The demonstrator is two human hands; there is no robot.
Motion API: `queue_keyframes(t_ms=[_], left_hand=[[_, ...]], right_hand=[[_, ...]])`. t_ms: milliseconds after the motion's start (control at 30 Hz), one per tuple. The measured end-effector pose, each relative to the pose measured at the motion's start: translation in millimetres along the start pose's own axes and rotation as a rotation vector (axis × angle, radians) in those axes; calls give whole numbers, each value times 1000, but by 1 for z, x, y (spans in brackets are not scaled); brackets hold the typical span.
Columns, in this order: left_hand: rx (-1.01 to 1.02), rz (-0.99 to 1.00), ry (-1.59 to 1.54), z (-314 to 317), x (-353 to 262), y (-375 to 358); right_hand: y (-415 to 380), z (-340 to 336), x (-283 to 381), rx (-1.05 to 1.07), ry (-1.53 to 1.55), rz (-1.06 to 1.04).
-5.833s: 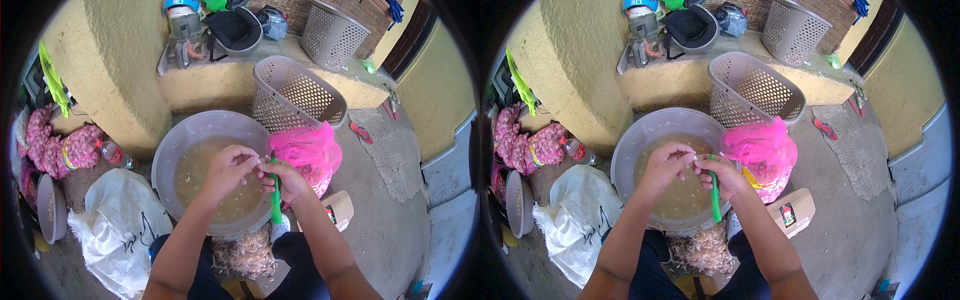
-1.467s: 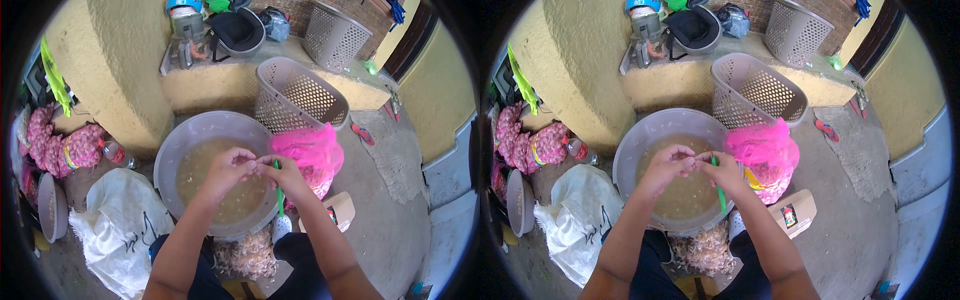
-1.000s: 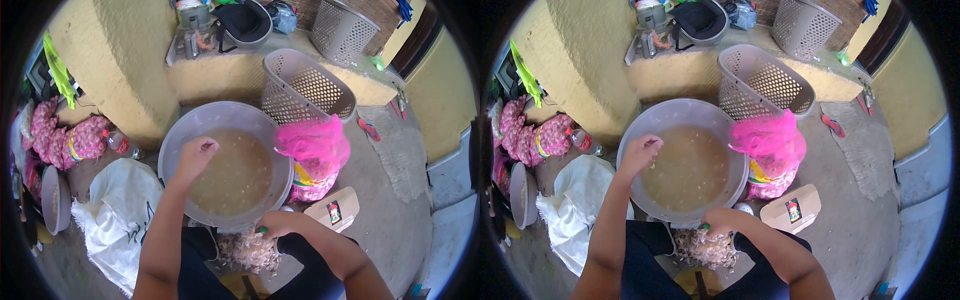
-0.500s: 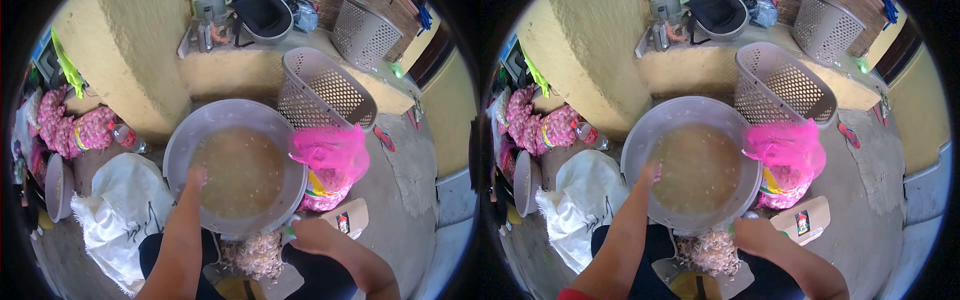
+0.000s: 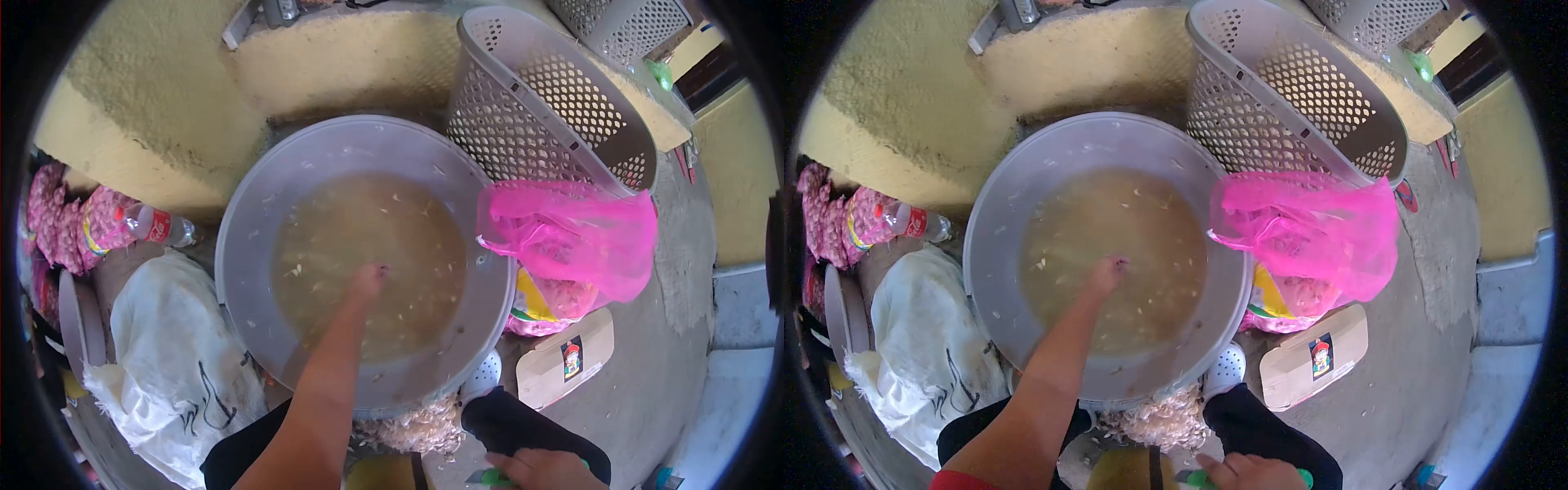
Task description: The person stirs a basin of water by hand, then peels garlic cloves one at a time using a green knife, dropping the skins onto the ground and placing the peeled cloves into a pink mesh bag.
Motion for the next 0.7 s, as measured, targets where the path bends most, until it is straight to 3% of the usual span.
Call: queue_keyframes(t_ms=[133, 333, 433, 533, 600, 700], left_hand=[[-4, 32, 196, 24, 5, 4], [50, 110, 245, 17, -20, 4], [83, -144, 124, 15, -19, 6], [-171, -370, -13, -6, 25, 13], [-561, -180, 595, -50, 3, 3], [-648, -38, 580, -82, -35, -2]], right_hand=[[10, -7, 6, 70, 28, -27], [19, -14, 10, 129, 91, -27], [21, -15, 10, 123, 97, -44], [21, -17, 10, 132, 105, -45], [21, -17, 10, 136, 111, -44], [20, -17, 9, 147, 113, -55]])
Point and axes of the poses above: each hand's wrist, its own y-axis towards the middle knuckle, its own z-axis out of the palm, x = y × z, the point moved 5 cm from there along y, towards the middle knuckle, and after that the axes turned 3 degrees about z, right-handed, at the moved point
